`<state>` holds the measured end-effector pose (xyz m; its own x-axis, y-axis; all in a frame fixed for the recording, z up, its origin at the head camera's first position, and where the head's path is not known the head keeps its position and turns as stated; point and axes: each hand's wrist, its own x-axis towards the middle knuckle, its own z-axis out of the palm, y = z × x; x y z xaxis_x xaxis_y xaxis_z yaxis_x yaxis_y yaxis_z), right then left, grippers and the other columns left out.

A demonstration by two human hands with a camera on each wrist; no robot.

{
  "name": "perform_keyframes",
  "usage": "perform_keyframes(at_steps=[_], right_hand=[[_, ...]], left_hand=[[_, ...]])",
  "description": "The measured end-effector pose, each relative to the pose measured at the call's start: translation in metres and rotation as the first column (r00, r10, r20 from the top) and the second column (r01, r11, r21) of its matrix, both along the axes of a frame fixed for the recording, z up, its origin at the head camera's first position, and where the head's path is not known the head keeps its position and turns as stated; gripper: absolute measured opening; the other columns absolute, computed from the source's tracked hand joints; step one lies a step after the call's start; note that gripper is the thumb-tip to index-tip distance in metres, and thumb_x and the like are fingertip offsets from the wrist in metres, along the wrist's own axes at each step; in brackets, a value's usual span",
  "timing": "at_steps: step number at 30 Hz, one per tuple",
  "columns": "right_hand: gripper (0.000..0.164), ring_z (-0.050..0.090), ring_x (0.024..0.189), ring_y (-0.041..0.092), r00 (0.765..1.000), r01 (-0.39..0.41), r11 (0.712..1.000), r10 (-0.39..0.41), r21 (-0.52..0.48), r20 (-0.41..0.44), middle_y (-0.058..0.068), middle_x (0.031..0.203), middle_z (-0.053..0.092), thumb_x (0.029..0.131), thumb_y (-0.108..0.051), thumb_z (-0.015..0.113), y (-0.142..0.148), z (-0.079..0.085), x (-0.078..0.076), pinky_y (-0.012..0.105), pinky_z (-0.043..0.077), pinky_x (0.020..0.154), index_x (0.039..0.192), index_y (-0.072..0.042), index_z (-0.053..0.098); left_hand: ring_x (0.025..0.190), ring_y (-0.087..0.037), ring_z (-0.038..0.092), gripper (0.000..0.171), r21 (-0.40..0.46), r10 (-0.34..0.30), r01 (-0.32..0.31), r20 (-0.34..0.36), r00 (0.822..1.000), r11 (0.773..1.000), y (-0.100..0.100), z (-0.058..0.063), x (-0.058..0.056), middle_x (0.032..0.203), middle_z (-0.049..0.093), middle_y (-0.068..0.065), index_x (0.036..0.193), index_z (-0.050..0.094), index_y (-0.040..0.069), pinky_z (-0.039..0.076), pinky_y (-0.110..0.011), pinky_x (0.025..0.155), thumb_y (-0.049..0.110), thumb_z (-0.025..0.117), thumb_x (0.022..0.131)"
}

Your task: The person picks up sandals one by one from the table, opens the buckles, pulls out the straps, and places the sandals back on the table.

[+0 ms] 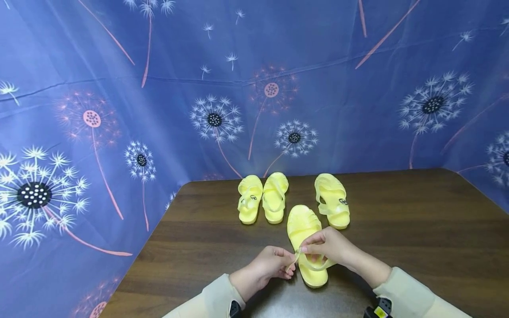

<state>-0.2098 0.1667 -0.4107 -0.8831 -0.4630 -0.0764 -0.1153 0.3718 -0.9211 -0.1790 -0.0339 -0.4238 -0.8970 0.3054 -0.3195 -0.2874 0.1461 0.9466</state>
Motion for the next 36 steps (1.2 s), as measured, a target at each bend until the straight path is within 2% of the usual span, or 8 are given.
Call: perform_keyframes(at_steps=[6, 13, 24, 27, 32, 36], right_hand=[[0.026, 0.063, 0.066, 0.014, 1.0, -0.002, 1.0, 0.002, -0.015, 0.022, 0.007, 0.072, 0.07, 0.086, -0.026, 0.073, 0.001, 0.001, -0.002, 0.031, 0.053, 0.055, 0.097, -0.002, 0.074], [0.029, 0.064, 0.068, 0.013, 0.999, 0.012, 1.0, -0.011, -0.016, 0.034, 0.006, 0.075, 0.071, 0.086, -0.028, 0.074, 0.0, 0.001, 0.0, 0.031, 0.053, 0.055, 0.099, -0.002, 0.074], [0.029, 0.064, 0.069, 0.014, 1.0, 0.017, 1.0, -0.017, -0.002, 0.021, 0.007, 0.077, 0.072, 0.086, -0.028, 0.074, 0.0, 0.005, 0.001, 0.031, 0.053, 0.056, 0.099, -0.002, 0.075], [0.028, 0.063, 0.07, 0.014, 1.0, 0.011, 1.0, -0.011, 0.004, 0.011, 0.006, 0.076, 0.072, 0.086, -0.027, 0.074, -0.001, 0.005, 0.001, 0.032, 0.053, 0.055, 0.098, -0.002, 0.075], [0.027, 0.062, 0.07, 0.013, 1.0, 0.013, 1.0, -0.014, 0.021, 0.005, 0.004, 0.076, 0.072, 0.085, -0.028, 0.075, -0.004, 0.003, 0.003, 0.034, 0.053, 0.055, 0.097, -0.004, 0.075], [0.028, 0.063, 0.07, 0.013, 0.999, 0.031, 0.999, -0.031, 0.023, 0.024, 0.004, 0.076, 0.072, 0.085, -0.028, 0.075, -0.003, 0.001, 0.003, 0.034, 0.052, 0.056, 0.099, -0.004, 0.075]], left_hand=[[0.054, -0.008, 0.05, 0.013, 0.006, 0.031, -0.031, -0.019, 0.999, 1.0, 0.004, 0.0, -0.002, 0.062, 0.054, 0.001, 0.094, 0.065, -0.009, 0.045, -0.017, 0.054, 0.0, 0.056, 0.093], [0.054, -0.009, 0.05, 0.011, 0.003, 0.03, -0.03, -0.039, 0.999, 1.0, 0.005, -0.003, -0.004, 0.063, 0.054, 0.0, 0.091, 0.064, -0.009, 0.045, -0.017, 0.054, -0.002, 0.056, 0.091], [0.056, -0.008, 0.05, 0.009, 0.066, 0.047, -0.044, -0.046, 0.998, 0.997, 0.009, 0.001, -0.005, 0.062, 0.053, 0.001, 0.087, 0.063, -0.007, 0.046, -0.018, 0.056, -0.002, 0.056, 0.091], [0.054, -0.009, 0.051, 0.009, 0.043, 0.021, -0.018, -0.065, 0.998, 0.999, 0.007, 0.002, -0.005, 0.062, 0.053, 0.0, 0.088, 0.061, -0.004, 0.046, -0.018, 0.053, 0.001, 0.056, 0.093], [0.048, -0.011, 0.054, 0.021, -0.064, -0.057, 0.052, -0.076, 0.995, 0.997, -0.001, 0.001, -0.001, 0.06, 0.054, -0.003, 0.083, 0.058, -0.001, 0.049, -0.021, 0.047, 0.014, 0.055, 0.098], [0.052, -0.012, 0.058, 0.018, -0.066, -0.085, 0.082, -0.047, 0.995, 0.994, -0.008, -0.001, -0.002, 0.065, 0.06, -0.006, 0.087, 0.06, -0.003, 0.054, -0.024, 0.052, 0.01, 0.054, 0.098]])
